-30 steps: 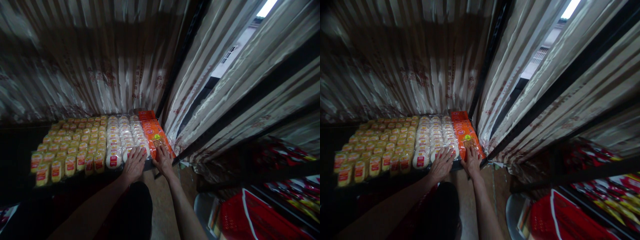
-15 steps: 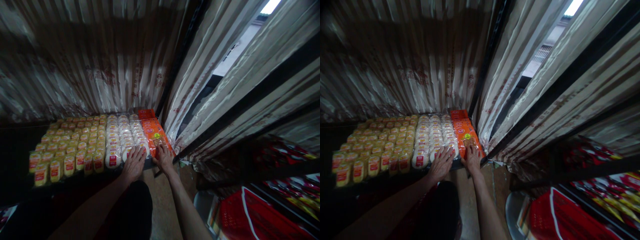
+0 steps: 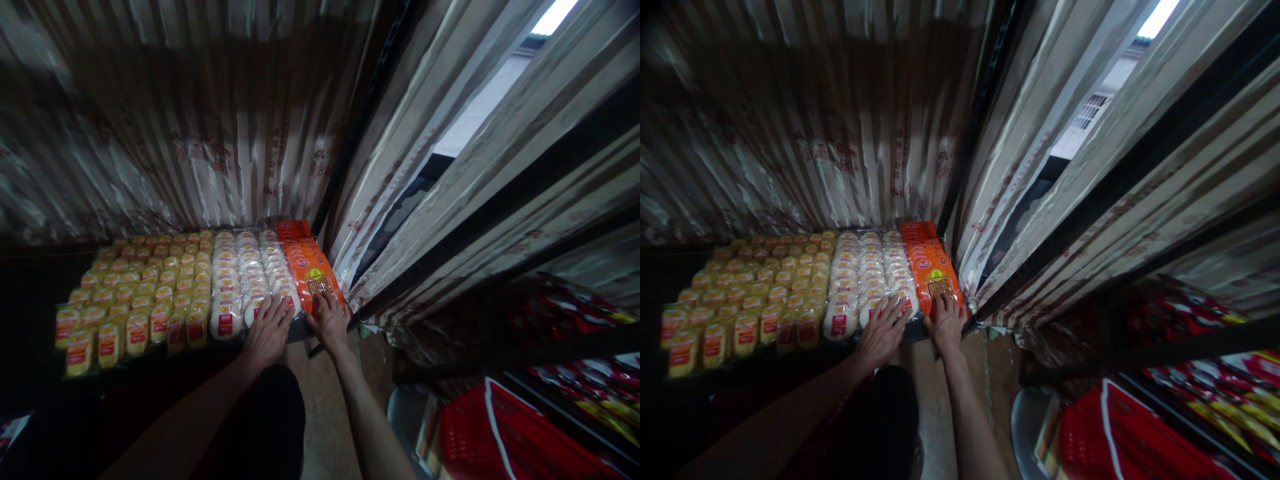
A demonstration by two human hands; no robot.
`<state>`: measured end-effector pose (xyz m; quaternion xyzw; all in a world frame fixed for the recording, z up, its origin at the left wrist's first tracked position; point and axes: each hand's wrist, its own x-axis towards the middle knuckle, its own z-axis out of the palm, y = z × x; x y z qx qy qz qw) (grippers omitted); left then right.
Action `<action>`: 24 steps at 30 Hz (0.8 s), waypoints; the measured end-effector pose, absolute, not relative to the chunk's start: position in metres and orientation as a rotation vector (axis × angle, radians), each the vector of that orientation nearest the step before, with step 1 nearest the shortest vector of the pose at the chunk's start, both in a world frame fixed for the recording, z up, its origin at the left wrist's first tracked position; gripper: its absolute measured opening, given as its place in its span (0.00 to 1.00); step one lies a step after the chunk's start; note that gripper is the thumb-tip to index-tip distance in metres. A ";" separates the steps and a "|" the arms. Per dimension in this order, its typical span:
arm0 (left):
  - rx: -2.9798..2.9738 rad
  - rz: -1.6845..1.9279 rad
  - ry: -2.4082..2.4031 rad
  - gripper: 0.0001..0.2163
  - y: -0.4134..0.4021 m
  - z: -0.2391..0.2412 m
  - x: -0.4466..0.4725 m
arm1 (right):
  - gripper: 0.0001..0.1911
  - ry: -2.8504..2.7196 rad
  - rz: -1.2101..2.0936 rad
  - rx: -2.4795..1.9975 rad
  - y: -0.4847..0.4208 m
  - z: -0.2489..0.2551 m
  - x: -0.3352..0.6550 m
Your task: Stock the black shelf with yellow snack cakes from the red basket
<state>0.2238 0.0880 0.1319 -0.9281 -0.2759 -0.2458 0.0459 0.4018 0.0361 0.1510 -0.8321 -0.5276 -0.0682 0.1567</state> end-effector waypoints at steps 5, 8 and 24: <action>-2.841 -0.762 -0.845 0.19 0.088 0.130 0.224 | 0.26 -1.514 -0.192 -2.323 0.035 0.142 0.408; -2.835 -0.788 -0.852 0.19 0.088 0.129 0.225 | 0.22 -1.498 -0.240 -2.293 0.034 0.133 0.410; -2.836 -0.794 -0.803 0.21 0.088 0.126 0.225 | 0.24 -1.631 -0.344 -2.259 0.073 0.129 0.417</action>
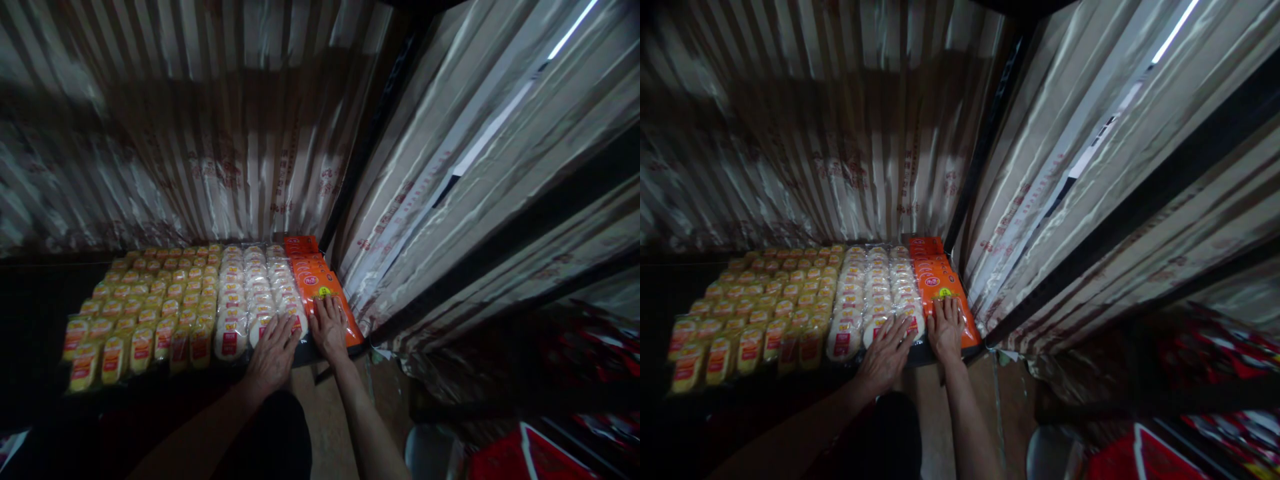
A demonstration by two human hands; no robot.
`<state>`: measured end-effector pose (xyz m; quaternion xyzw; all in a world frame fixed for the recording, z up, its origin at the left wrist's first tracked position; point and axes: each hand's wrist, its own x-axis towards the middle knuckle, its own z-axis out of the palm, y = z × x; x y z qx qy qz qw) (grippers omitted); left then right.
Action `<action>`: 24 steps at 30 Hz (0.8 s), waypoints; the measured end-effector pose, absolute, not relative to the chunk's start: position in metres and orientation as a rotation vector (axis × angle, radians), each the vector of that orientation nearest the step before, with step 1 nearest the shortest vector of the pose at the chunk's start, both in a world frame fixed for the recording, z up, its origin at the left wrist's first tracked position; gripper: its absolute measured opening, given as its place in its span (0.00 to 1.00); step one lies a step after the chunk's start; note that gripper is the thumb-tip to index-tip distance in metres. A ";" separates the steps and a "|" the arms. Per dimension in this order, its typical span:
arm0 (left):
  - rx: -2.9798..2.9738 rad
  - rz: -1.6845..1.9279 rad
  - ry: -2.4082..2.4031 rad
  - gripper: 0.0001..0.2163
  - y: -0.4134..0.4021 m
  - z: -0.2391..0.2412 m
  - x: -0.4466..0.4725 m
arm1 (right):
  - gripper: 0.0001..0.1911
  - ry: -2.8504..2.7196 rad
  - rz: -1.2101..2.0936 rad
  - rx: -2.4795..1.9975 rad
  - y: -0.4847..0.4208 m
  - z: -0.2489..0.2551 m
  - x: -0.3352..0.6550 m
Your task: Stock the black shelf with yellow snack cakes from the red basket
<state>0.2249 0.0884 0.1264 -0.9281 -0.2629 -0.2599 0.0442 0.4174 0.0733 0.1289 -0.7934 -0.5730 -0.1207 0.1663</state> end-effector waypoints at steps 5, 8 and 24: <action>-2.843 -0.800 -0.812 0.20 0.088 0.130 0.224 | 0.25 -1.692 -0.416 -2.244 0.076 0.125 0.420; -2.840 -0.803 -0.838 0.21 0.087 0.130 0.225 | 0.25 -1.724 -0.437 -2.240 0.077 0.132 0.415; -2.751 -0.888 -0.790 0.21 0.087 0.140 0.221 | 0.26 -1.729 -0.574 -2.018 0.088 0.137 0.413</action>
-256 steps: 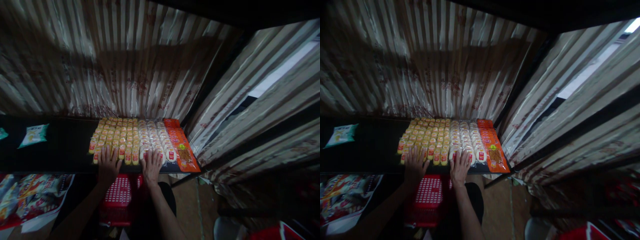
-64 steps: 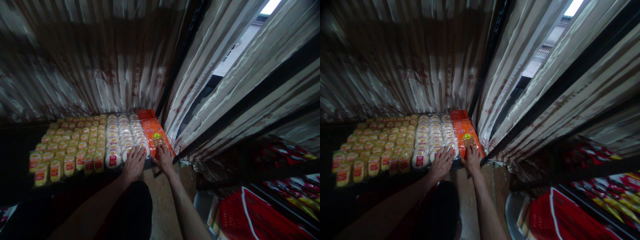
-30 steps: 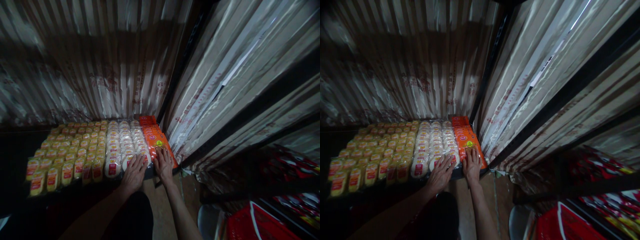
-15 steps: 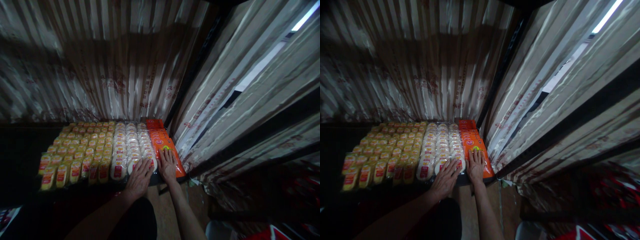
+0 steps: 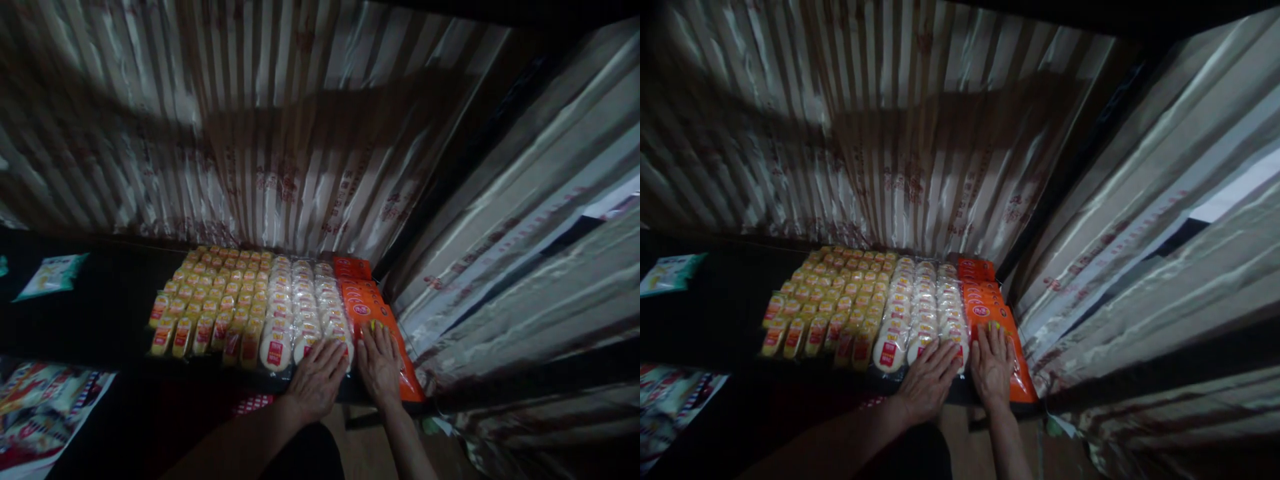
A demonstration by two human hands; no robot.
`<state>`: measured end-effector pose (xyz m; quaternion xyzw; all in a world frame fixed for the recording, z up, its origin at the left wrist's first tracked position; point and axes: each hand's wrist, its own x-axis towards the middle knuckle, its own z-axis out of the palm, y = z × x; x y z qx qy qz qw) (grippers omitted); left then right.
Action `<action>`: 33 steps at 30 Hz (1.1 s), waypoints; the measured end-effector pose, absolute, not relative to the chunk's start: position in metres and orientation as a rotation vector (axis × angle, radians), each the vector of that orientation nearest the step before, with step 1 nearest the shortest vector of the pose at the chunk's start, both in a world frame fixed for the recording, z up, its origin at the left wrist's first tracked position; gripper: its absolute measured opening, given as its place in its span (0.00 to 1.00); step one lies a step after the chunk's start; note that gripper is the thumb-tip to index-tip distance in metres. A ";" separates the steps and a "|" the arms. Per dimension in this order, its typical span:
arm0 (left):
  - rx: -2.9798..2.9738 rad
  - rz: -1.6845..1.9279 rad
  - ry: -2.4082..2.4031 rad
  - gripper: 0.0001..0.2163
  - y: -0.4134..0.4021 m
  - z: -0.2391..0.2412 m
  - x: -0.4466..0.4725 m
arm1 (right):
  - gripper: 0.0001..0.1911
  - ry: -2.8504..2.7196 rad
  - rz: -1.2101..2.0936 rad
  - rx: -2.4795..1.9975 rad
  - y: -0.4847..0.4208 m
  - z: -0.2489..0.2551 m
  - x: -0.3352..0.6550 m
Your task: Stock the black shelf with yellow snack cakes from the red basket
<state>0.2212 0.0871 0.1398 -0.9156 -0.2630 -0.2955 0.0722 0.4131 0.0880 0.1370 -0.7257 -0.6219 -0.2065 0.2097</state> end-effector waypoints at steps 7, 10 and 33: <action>-2.547 -1.024 -0.957 0.22 0.075 0.142 0.188 | 0.23 -1.932 -0.473 -1.929 0.096 0.163 0.356; -2.505 -1.033 -1.084 0.23 0.076 0.141 0.167 | 0.23 -1.990 -0.418 -1.908 0.102 0.173 0.329; -2.659 -0.885 -0.927 0.24 0.088 0.146 0.217 | 0.24 -2.132 -0.151 -1.982 0.187 0.202 0.354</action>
